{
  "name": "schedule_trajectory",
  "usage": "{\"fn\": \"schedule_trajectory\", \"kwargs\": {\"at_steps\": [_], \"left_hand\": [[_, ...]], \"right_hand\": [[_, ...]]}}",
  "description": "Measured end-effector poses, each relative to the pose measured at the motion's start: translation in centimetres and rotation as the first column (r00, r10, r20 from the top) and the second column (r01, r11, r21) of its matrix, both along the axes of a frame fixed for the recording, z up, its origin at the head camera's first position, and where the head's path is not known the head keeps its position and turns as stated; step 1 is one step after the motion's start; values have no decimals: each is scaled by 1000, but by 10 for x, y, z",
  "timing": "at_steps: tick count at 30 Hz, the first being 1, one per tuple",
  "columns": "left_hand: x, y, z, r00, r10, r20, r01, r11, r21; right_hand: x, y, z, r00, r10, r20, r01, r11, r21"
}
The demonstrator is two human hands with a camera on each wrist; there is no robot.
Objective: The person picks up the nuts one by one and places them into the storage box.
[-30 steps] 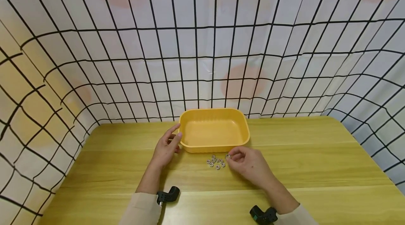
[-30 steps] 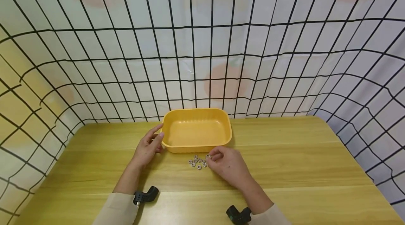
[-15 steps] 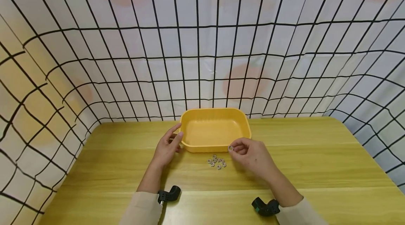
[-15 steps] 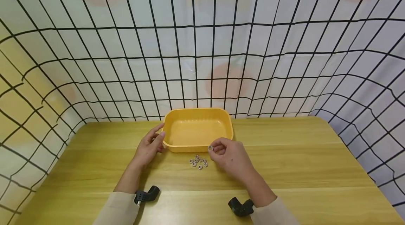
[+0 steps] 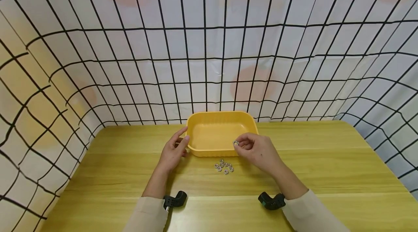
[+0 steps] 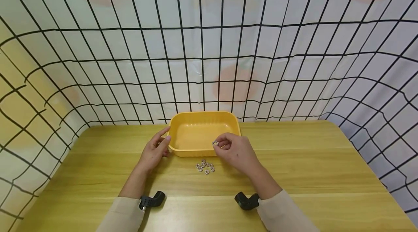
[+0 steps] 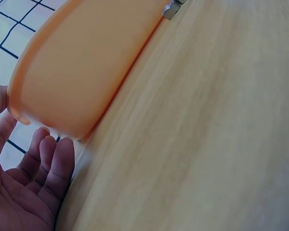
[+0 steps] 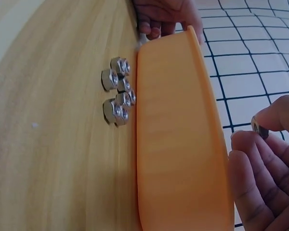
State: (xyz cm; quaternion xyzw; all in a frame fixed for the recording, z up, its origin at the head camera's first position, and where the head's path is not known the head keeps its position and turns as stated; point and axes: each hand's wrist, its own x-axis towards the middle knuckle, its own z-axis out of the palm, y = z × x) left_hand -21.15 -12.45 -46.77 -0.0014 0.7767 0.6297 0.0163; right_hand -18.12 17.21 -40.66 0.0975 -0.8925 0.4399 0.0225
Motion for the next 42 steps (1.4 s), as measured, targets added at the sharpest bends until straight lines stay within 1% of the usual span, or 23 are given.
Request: {"fn": "schedule_trajectory", "kwargs": {"at_steps": [7,11,13,20,27,35,42], "left_hand": [[-1,0,-1,1000,-4,-3,4,1000,-4],[-2,-1,-2,1000,-4,-7,4,1000,-4],[-2,-1,-2,1000,-2,-6,2,1000,-5],[-1,0,-1,1000,5,-4,-5,1000,-7],[-2,0,-1,1000,5,-1,-5,1000,-5],[-3,-1,-5,1000,11,1,-11,1000,-19],[-3,-1,-2,1000,11,-6,-11,1000,-19]], "right_hand": [[-12,-1,-1,1000,0,-27,-1,1000,-27],[-18,-2,-1,999,-1,-42,1,1000,-20],[-22,-3,0,999,-5,-36,5,1000,-15],[-33,-7,2,1000,-13,28,14,999,-41],[-44,-11,1,999,2,48,1,998,-61],[-57,-17,-1,998,22,51,-19,998,-61],[-67,-23,-4,996,42,73,-38,998,-54]]}}
